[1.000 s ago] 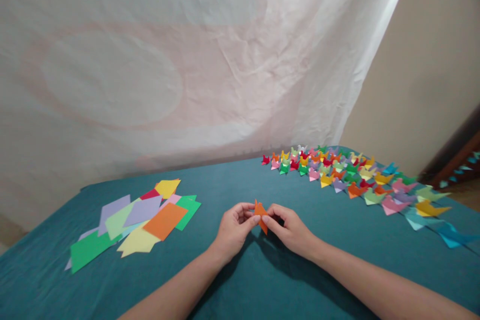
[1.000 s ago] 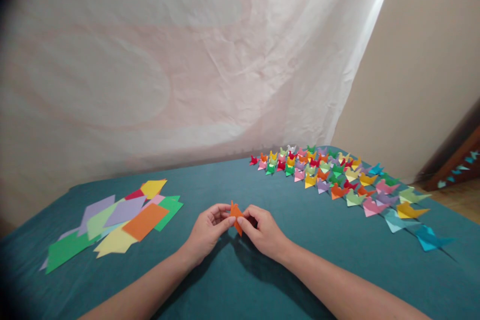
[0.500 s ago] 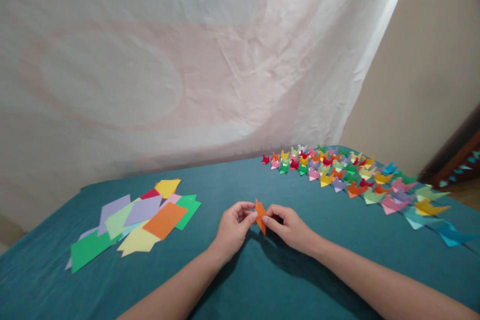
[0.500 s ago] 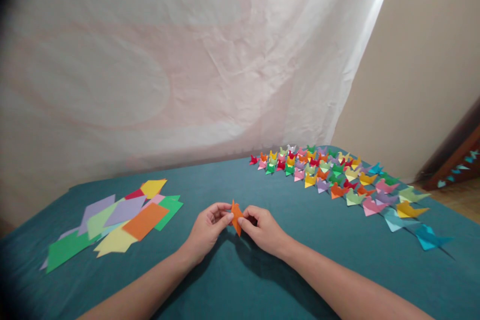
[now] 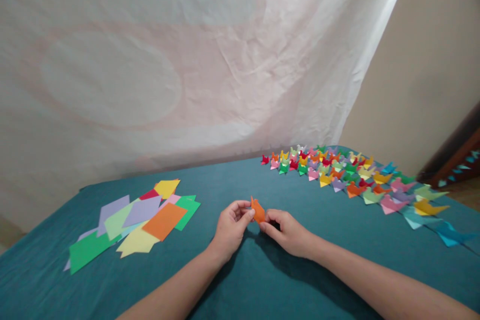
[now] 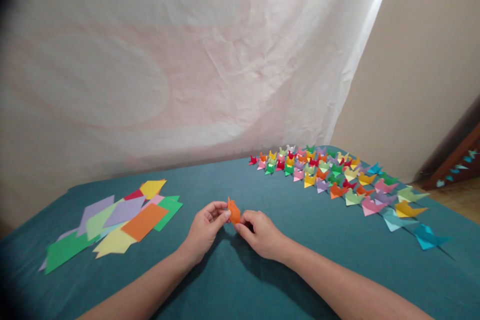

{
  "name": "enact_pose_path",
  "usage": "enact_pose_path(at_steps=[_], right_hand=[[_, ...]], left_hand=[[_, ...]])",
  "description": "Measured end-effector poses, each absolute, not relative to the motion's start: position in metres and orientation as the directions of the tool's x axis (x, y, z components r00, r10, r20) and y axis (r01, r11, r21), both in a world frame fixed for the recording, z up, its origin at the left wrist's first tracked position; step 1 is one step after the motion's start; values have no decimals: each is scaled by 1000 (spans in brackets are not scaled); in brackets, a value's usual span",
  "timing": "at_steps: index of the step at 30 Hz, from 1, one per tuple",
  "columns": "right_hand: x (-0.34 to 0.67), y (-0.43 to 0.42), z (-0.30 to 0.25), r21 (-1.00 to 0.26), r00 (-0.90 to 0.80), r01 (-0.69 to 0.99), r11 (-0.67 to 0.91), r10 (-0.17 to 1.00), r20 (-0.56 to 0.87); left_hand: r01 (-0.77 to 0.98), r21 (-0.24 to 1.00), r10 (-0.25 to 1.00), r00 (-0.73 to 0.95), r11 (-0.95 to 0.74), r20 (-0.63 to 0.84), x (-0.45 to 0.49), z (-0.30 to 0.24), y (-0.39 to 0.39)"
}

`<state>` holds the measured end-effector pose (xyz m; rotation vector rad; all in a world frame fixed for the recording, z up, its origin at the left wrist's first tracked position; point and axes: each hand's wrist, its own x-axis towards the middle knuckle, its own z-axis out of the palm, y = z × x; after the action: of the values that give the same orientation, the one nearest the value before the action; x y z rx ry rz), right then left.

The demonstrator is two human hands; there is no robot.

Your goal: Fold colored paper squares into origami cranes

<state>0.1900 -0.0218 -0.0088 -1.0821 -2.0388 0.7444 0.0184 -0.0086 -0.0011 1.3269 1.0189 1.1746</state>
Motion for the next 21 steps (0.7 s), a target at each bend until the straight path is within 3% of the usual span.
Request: enact_pose_path(at_steps=[5,9,13,17,21], right_hand=[[194,-19,-7,-718,-440,473,511,843,310],[202,-17,-5,-641,-367,468,608,794,485],[209,-15,-5,-393,-408,540,744,640,651],[211,-15,-3,-68,-592,557,828,453,666],[213,-14,-1,99,-642,537,838,329,692]], left_hand=[[-34,995,984,148,-99,103,18,-1,-8],[-44,996,987,141,-75,80,18,-1,-7],[-53,998,986,163,-33,41,17,1,-8],[-37,999,981,195,-13,20,16,3,-8],[-13,1000,974,228,-8,11,16,3,-9]])
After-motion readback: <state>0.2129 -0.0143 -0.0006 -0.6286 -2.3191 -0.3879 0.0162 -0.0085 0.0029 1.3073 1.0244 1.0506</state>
